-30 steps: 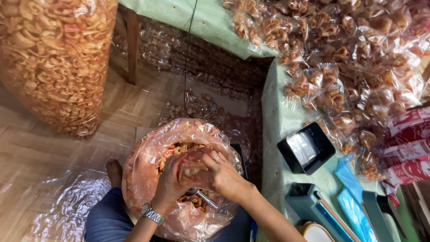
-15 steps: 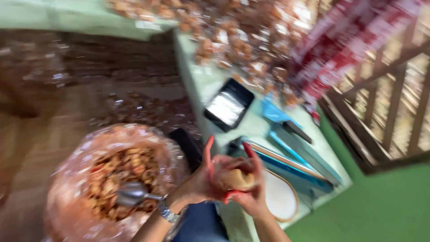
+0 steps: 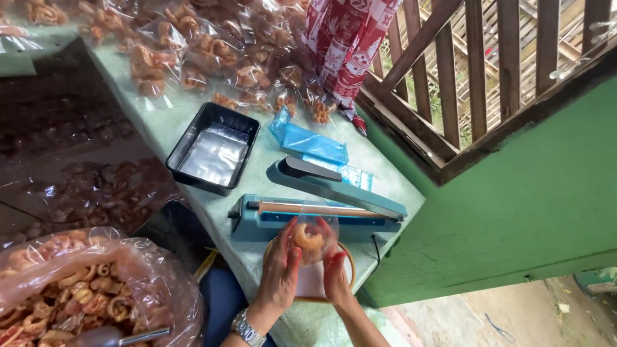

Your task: Manually filling small plastic bags with fried snacks using a scoop and sealing them with a heat sealer.

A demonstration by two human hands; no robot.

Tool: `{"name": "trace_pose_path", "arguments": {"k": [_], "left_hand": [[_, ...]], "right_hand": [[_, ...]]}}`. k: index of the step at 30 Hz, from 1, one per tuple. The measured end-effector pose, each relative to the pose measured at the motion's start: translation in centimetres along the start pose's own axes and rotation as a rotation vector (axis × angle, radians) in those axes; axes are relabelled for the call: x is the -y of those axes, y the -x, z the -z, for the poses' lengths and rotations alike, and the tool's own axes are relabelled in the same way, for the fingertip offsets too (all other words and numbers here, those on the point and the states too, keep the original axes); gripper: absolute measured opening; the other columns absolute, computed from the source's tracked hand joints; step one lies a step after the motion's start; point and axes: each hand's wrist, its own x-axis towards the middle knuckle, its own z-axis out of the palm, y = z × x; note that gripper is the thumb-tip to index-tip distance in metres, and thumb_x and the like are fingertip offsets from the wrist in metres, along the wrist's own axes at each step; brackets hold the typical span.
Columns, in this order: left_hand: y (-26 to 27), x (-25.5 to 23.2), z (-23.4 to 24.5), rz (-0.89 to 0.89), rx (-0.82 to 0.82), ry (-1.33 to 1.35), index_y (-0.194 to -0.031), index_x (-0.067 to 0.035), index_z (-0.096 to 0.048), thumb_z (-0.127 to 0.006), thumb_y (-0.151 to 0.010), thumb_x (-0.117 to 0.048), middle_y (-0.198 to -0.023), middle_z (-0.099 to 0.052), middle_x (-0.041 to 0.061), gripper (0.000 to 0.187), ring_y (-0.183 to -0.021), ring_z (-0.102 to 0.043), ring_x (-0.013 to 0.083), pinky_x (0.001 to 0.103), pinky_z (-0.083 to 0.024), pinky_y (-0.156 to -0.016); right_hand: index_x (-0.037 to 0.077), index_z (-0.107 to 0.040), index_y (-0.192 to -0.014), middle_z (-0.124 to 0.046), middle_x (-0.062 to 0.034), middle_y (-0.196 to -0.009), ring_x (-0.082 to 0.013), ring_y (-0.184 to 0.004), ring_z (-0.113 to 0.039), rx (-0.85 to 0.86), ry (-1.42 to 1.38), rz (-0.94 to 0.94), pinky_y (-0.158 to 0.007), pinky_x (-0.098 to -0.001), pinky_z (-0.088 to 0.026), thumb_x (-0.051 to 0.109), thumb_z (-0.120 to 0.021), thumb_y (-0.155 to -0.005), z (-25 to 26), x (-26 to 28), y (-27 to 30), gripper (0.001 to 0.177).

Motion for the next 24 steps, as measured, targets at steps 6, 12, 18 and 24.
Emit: {"name": "trace_pose_path", "arguments": {"k": [6,12,18,24], "left_hand": [[1.0,0.7,-3.2,0.172,-0.068,0.203,-0.147,-0.007,-0.023,-0.026,-0.088,-0.066,-0.149,-0.037,0.016,0.083,-0.132,-0.043,0.0327,0.044,-0.035,-0.103],[-0.6,-0.8,-0.9,-0.057,-0.125,-0.142,-0.143,-0.01,-0.037,-0.026,-0.092,-0.065,-0.148,-0.043,0.012,0.076,-0.143,-0.031,0.0353,0.047,-0.029,-0.111],[-2.6,-3.9,-0.3,-0.217,-0.198,-0.145,-0.121,-0.01,-0.057,-0.055,-0.093,-0.023,-0.137,-0.049,0.006,0.031,-0.138,-0.039,0.0295,0.041,-0.04,-0.109],[-3.1,-5.6,1.3,-0.138,-0.28,-0.107,-0.089,-0.006,-0.069,-0.071,-0.08,-0.012,-0.095,-0.054,0.002,0.011,-0.087,-0.054,0.016,0.028,-0.05,-0.075]], "right_hand": [[-0.002,-0.046,-0.14,-0.055,-0.0148,-0.139,-0.0258,-0.122,-0.052,-0.524,-0.584,-0.549,-0.101,-0.0346,-0.038,0.049,-0.021,-0.095,-2.3,-1.9,1.7,0.072],[-0.003,-0.049,-0.129,-0.053,-0.0171,-0.131,-0.0267,-0.121,-0.047,-0.247,-0.441,-0.019,-0.106,-0.0375,-0.031,0.053,-0.021,-0.1,-1.6,0.4,-0.2,0.068],[-0.001,-0.055,-0.12,-0.058,-0.0124,-0.12,-0.0187,-0.098,-0.057,-0.342,-0.098,0.126,-0.091,-0.0297,-0.047,0.009,-0.038,-0.097,-1.0,2.9,-2.4,0.03],[-0.002,-0.068,-0.098,-0.058,-0.0083,-0.104,-0.0135,-0.086,-0.055,-0.247,-0.162,0.114,-0.073,-0.0211,-0.046,-0.007,-0.061,-0.086,1.4,3.3,-3.2,0.015]]}}
